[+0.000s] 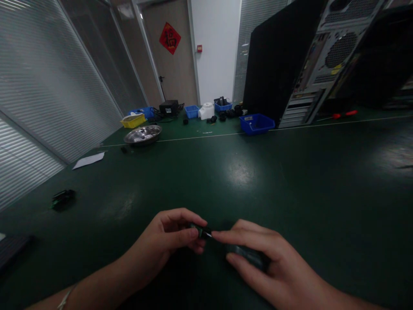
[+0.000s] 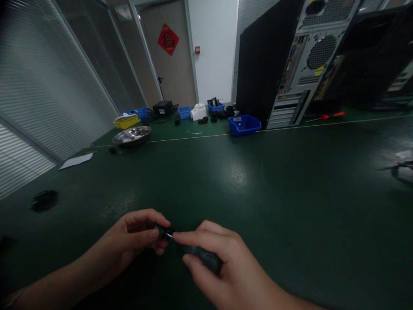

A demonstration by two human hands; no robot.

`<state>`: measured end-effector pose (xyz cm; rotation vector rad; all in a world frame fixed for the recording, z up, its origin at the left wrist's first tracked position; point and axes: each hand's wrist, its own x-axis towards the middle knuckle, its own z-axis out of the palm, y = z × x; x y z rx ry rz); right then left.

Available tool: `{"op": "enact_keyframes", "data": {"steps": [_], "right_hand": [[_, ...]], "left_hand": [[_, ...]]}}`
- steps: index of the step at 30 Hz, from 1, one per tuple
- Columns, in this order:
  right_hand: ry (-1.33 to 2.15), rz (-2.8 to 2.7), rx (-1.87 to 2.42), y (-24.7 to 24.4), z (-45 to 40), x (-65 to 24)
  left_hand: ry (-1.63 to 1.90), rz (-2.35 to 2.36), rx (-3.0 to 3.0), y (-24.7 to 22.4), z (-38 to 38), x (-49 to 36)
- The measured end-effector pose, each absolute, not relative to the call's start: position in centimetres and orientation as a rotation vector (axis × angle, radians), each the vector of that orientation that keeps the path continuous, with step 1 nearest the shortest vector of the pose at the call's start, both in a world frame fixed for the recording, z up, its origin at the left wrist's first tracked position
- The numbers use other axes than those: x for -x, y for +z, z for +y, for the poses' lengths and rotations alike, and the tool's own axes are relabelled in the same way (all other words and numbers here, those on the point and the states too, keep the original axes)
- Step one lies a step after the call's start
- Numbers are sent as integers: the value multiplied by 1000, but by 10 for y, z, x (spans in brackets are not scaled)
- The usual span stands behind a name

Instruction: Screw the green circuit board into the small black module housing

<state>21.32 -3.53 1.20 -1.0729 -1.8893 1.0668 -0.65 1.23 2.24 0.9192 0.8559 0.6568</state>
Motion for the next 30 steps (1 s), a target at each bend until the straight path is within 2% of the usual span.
{"op": "enact_keyframes", "data": {"steps": [12, 30], "right_hand": [[939, -1813, 1132, 12, -38, -211], [920, -1837, 1150, 11, -38, -213]], "left_hand": [[743, 903, -873, 18, 18, 9], [560, 998, -1540, 26, 7, 9]]}}
